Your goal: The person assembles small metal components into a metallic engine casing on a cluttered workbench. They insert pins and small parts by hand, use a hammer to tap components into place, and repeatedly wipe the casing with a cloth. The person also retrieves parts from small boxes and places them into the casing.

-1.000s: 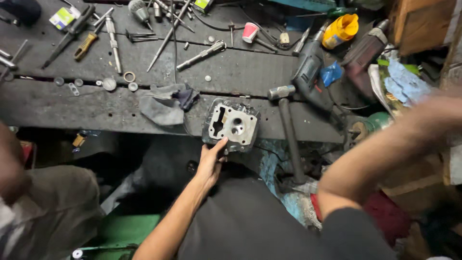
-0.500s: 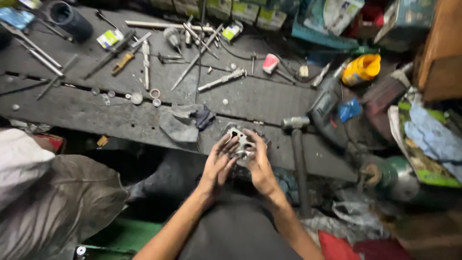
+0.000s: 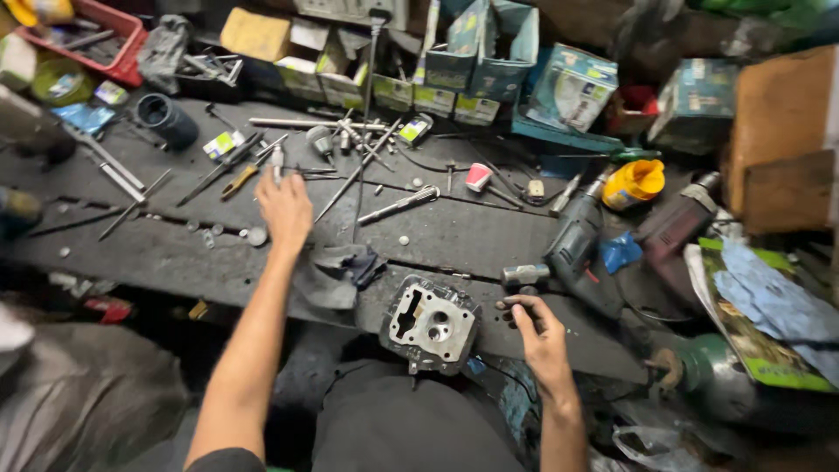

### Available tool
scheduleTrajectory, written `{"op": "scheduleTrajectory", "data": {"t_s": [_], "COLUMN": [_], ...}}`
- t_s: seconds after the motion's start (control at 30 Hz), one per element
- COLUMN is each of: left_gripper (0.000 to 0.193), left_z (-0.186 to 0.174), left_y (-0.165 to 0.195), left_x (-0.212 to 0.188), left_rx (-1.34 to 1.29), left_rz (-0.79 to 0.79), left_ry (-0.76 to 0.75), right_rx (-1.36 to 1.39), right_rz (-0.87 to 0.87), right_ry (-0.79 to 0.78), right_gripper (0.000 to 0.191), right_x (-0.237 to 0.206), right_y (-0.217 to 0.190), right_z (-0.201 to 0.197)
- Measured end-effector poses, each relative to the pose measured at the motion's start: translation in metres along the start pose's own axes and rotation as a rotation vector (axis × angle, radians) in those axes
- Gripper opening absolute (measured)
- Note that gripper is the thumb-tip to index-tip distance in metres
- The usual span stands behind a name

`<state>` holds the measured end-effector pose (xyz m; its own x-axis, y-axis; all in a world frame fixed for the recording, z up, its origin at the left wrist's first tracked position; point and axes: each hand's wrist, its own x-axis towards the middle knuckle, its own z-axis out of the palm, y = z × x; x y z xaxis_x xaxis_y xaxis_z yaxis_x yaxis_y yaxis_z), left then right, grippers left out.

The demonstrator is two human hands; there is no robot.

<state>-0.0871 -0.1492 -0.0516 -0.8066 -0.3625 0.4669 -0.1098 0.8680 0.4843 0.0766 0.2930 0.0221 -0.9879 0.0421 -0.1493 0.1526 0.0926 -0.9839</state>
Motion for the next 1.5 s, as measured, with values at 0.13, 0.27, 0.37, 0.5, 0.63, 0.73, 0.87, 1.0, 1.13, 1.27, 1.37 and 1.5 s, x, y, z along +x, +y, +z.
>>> {"op": "scheduleTrajectory", "data": {"t_s": [0.13, 0.27, 0.37, 0.5, 0.63, 0.73, 0.87, 1.0, 1.13, 1.27, 1.37, 1.5], "left_gripper": [0.04, 0.037, 0.031, 0.035, 0.074, 0.079, 0.064, 0.057, 0.056, 0.074, 0.091, 0.099], "left_z": [0.011, -0.001, -0.033, -0.065, -0.078, -0.059, -0.014, 0.005, -0.007, -0.015, -0.019, -0.023], "left_y": [-0.012, -0.008, 0.018, 0.076, 0.107, 0.104, 0.099, 0.097, 0.088, 0.076, 0.066, 0.064], "left_x": [0.023, 0.024, -0.004, -0.063, -0.126, -0.151, -0.159, -0.153, -0.145, -0.144, -0.145, -0.14], "left_rx": [-0.036, -0.139, -0.324, -0.331, -0.798, -0.933, -1.355, -1.467, -1.285, -1.035, -0.845, -1.016], "left_rz": [-0.043, 0.063, 0.095, -0.226, -0.12, -0.053, -0.505, -0.732, -0.776, -0.531, -0.33, -0.558], "left_ry": [-0.071, 0.027, 0.016, -0.917, -1.273, -1.224, -1.47, -1.468, -1.37, -1.101, -1.0, -1.205], "right_rx": [-0.018, -0.2, -0.37, -0.351, -0.051, -0.291, -0.963, -1.07, -0.675, -0.62, -0.463, -0.306], "right_rz": [0.033, 0.092, 0.278, 0.302, 0.214, -0.057, -0.408, -0.593, -0.677, -0.47, -0.078, 0.069], "right_ry": [0.047, 0.089, 0.233, 0.241, 0.333, 0.357, 0.296, 0.143, 0.09, 0.412, 0.445, 0.308], "right_gripper": [0.021, 0.023, 0.029, 0.026, 0.021, 0.015, 0.013, 0.011, 0.01, 0.012, 0.029, 0.041], "right_x": [-0.002, -0.018, -0.04, -0.063, -0.064, -0.053, -0.026, -0.003, -0.01, -0.02, -0.011, -0.004], "right_y": [0.016, 0.035, 0.057, 0.084, 0.064, 0.012, -0.06, -0.094, -0.089, -0.051, -0.012, 0.023], "right_z": [0.002, 0.017, 0.031, 0.054, 0.081, 0.1, 0.138, 0.165, 0.164, 0.146, 0.123, 0.108]}}
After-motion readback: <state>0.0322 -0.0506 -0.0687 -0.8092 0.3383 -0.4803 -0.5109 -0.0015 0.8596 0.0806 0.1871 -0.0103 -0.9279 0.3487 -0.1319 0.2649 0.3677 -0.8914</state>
